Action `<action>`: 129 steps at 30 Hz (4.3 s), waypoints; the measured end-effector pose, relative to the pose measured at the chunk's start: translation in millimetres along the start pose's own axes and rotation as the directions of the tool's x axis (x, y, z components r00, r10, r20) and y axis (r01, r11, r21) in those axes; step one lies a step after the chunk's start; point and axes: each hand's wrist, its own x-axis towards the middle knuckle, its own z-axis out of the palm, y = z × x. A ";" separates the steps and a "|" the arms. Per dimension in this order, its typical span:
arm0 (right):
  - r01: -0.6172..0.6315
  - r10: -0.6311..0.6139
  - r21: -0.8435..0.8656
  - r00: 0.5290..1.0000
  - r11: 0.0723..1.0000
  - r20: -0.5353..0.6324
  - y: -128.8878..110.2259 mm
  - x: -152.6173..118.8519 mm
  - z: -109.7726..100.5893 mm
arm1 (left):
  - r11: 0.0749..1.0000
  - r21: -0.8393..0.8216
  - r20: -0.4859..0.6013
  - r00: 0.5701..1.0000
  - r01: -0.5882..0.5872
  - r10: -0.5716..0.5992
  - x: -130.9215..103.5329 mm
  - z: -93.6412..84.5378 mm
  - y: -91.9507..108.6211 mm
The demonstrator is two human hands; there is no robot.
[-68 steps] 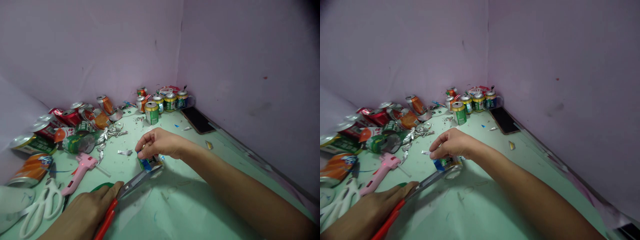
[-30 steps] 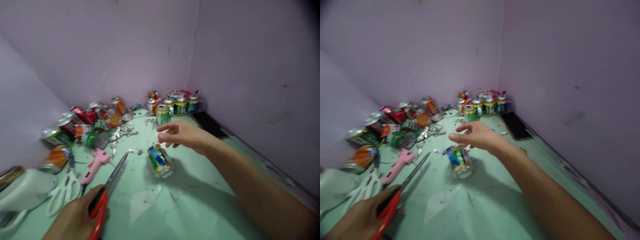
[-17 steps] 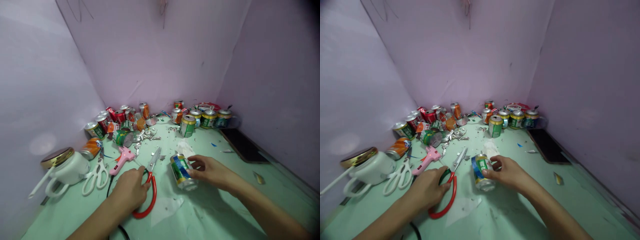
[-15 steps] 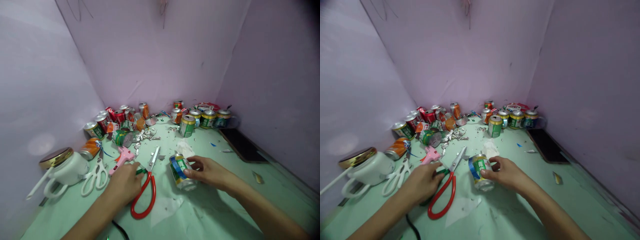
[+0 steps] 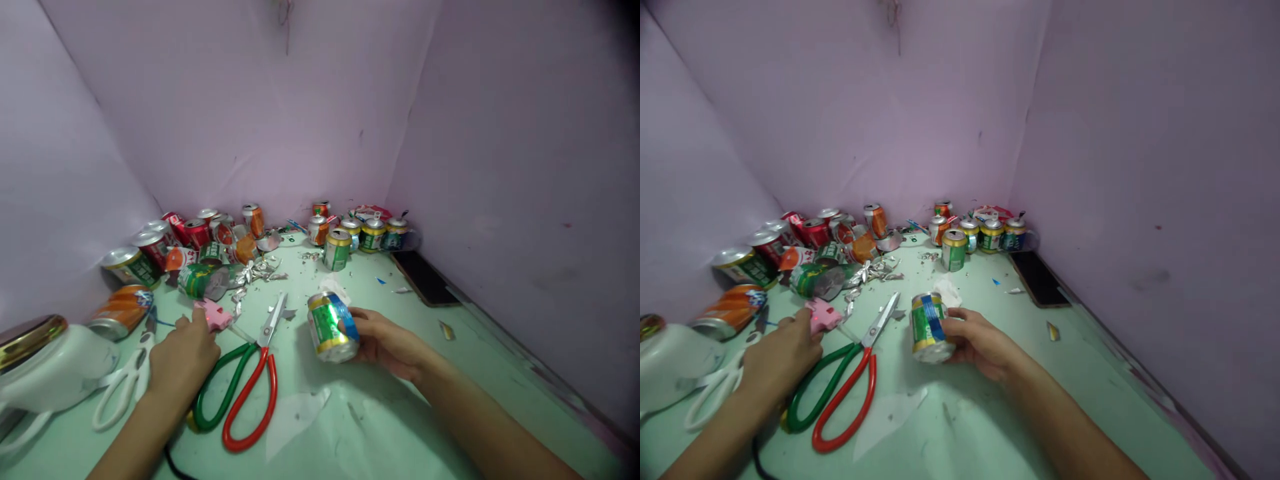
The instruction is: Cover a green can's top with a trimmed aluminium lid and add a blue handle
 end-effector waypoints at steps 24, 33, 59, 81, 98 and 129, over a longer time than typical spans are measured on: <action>0.089 -0.153 0.322 0.972 0.943 0.178 18.0 -5.1 17.4 | 0.132 -0.991 0.067 0.886 0.007 0.460 -53.2 -67.9 83.1; 0.085 -0.150 0.349 0.975 0.933 0.165 16.6 -7.2 17.3 | 0.150 -0.988 0.023 0.901 -0.047 0.433 -48.5 -52.6 82.3; 0.330 -0.397 0.376 0.910 0.866 0.115 20.9 -4.9 21.1 | 0.179 -0.742 -0.578 0.751 -0.646 0.318 -58.7 -34.9 87.3; 0.481 -0.499 0.188 0.864 0.856 0.063 24.4 -5.0 22.1 | 0.059 -0.546 -0.781 0.533 -0.836 0.325 -50.1 -23.2 82.2; 0.262 -0.276 0.369 0.961 0.892 -0.014 16.7 -12.8 28.6 | 0.121 -0.809 -0.517 0.795 -0.575 0.318 -44.7 -19.2 86.1; 0.319 -0.305 0.281 0.948 0.905 -0.095 20.7 2.6 16.2 | 0.990 -0.127 0.048 0.998 0.054 -0.048 7.9 11.7 -23.7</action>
